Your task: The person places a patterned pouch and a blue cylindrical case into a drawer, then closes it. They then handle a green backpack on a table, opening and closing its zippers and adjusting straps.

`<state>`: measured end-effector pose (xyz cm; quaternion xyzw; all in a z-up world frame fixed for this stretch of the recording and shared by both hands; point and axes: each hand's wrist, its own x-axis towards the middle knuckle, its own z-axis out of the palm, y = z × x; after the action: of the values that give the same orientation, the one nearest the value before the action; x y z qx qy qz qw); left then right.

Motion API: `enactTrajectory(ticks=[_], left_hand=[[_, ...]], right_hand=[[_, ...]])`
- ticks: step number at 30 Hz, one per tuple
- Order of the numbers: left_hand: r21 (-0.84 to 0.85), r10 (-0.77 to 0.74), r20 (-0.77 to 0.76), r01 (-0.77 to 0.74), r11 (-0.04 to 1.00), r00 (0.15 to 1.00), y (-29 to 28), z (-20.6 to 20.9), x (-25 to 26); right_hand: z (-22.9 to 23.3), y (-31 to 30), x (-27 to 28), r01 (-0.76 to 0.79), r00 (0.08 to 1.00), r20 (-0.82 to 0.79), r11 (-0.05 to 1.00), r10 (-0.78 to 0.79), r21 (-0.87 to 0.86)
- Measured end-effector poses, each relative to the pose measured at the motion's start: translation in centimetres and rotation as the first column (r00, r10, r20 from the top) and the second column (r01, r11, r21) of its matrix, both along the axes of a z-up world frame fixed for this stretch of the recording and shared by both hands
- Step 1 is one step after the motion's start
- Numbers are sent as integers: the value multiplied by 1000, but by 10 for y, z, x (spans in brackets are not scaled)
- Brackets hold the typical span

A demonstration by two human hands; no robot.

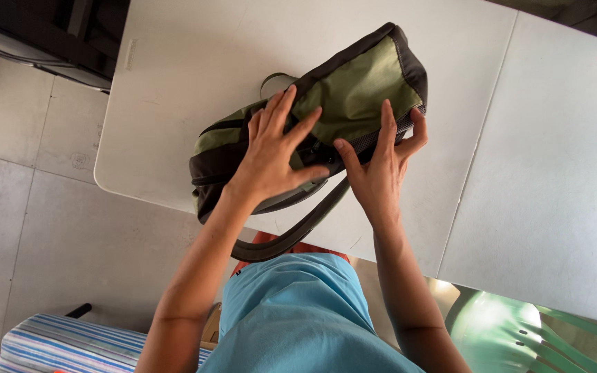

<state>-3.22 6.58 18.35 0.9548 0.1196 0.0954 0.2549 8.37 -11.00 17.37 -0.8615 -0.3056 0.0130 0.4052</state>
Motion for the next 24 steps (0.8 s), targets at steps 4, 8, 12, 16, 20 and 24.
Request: enactTrajectory(ticks=[4,8,12,16,20,24], left_hand=[[81,59,-172,-45,996,983,-16,-6,-17],[151,153,-89,-138,979,984,-26,-21,-28],[254,254,15,-249,935,967,-33,-35,-40],[310,353,28,-344,886,935,-39,-44,-42],[351,441,56,-431,831,896,-46,-46,-47],[358,483,65,-473,805,873,-50,-48,-62]], right_hand=[[-8,9,1,-30,998,50,999,30,-12],[-17,16,10,-27,997,70,999,30,-32],[-24,19,18,-23,999,25,999,24,-24],[-25,20,21,-75,995,71,997,75,-10],[-18,16,7,-100,977,177,988,120,-115],[-16,13,-11,-86,958,242,960,153,-267]])
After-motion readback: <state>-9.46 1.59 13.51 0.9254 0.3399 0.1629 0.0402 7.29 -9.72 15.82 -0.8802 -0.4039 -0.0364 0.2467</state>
